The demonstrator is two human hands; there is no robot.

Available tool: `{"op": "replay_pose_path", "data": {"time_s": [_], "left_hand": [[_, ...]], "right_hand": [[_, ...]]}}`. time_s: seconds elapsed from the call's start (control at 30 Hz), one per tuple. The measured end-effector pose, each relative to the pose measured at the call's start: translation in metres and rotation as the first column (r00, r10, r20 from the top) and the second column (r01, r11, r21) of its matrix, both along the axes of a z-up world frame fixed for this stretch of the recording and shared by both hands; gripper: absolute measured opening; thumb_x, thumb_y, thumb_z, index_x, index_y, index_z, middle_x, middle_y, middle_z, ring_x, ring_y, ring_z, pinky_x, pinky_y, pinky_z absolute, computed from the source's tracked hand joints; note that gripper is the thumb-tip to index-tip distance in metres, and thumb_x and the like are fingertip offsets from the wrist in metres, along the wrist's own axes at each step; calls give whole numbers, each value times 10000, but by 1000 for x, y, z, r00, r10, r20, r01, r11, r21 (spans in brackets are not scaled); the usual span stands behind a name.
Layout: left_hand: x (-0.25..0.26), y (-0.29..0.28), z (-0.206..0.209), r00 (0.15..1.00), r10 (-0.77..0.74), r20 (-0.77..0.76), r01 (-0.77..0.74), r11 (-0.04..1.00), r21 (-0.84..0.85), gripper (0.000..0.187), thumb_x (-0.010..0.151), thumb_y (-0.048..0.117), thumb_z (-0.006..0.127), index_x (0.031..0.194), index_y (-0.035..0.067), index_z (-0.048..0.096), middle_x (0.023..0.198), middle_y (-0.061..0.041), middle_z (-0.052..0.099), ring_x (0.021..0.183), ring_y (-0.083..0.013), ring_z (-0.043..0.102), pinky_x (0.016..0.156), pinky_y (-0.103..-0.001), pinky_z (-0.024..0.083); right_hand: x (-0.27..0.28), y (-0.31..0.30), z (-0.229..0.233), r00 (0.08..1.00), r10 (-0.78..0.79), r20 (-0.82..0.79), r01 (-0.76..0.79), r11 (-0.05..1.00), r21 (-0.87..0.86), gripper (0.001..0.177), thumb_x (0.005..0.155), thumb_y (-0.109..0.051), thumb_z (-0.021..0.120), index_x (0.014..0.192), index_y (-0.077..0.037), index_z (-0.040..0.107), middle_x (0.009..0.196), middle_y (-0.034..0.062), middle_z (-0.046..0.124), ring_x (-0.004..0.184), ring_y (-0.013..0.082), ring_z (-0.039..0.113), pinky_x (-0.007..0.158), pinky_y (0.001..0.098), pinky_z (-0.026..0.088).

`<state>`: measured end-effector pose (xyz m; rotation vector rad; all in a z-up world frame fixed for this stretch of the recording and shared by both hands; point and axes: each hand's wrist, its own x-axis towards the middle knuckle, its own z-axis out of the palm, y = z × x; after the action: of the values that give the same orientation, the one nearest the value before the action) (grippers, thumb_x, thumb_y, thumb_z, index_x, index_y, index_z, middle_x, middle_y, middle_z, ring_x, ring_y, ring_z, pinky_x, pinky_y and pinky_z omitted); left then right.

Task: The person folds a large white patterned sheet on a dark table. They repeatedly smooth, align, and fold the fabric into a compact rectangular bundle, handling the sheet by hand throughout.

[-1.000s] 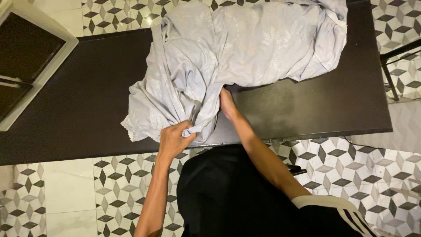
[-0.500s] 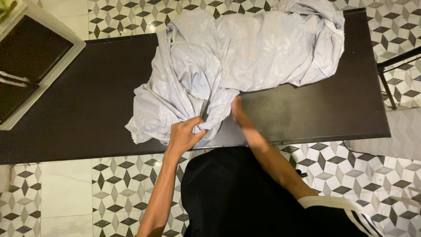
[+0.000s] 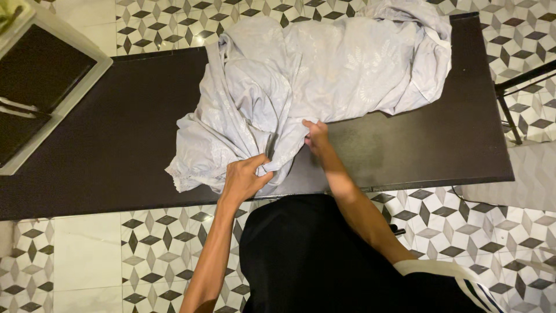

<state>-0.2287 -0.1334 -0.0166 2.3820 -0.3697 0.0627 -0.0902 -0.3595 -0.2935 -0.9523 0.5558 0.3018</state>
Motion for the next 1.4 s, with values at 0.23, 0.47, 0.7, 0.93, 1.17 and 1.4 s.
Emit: {"op": "replay_pose_path", "data": {"time_s": [0.23, 0.47, 0.7, 0.93, 1.17, 1.4], "left_hand": [[-10, 10, 1, 998, -53, 27, 55, 997, -51, 248, 733, 152, 802, 949, 53, 732, 841, -104, 741, 668, -310, 689, 616, -382, 532], [-22, 25, 11, 999, -12, -32, 11, 999, -33, 250, 723, 153, 796, 946, 62, 730, 792, -113, 715, 679, -330, 684, 622, -387, 529], [-31, 71, 8, 980, 147, -131, -149, 989, -1, 147, 764, 146, 761, 880, 67, 715, 773, -108, 719, 589, -275, 703, 582, -366, 525], [-58, 182, 29, 855, 513, 73, -497, 852, -167, 52, 885, 65, 716, 881, 38, 673, 659, -45, 588, 623, -62, 505, 565, -258, 401], [-26, 149, 40, 875, 432, -219, -436, 899, 34, 164, 799, 197, 775, 901, 77, 731, 552, -41, 560, 521, -78, 474, 488, -301, 401], [29, 64, 38, 962, 181, -204, -156, 979, 132, 357, 780, 435, 830, 902, 108, 750, 524, -126, 619, 480, -263, 626, 528, -386, 479]], "right_hand": [[24, -17, -29, 973, 60, -225, -98, 981, -165, 192, 879, -155, 718, 1030, -54, 656, 823, 104, 653, 649, 227, 620, 536, 385, 539], [48, -41, -35, 976, -49, -212, 98, 970, 223, 256, 961, -106, 499, 1126, 46, 623, 964, 156, 689, 808, 278, 660, 670, 425, 574], [59, -87, -15, 938, -182, -295, 277, 905, 324, 294, 1010, -136, 393, 1115, 25, 616, 955, 125, 679, 823, 242, 649, 692, 387, 562], [30, -222, 23, 926, -351, -139, 358, 933, 27, 184, 1035, -187, 475, 1050, -50, 597, 780, 35, 549, 617, 145, 447, 545, 315, 387], [-6, -262, 32, 965, -258, -52, 242, 948, -208, 130, 1020, -223, 588, 1015, -93, 603, 696, -3, 494, 480, 82, 356, 439, 273, 275], [-67, -26, 71, 782, 589, 204, -301, 644, -704, 501, 859, -159, 719, 1336, -89, 585, 1219, 77, 645, 919, 206, 628, 796, 361, 542]]}}
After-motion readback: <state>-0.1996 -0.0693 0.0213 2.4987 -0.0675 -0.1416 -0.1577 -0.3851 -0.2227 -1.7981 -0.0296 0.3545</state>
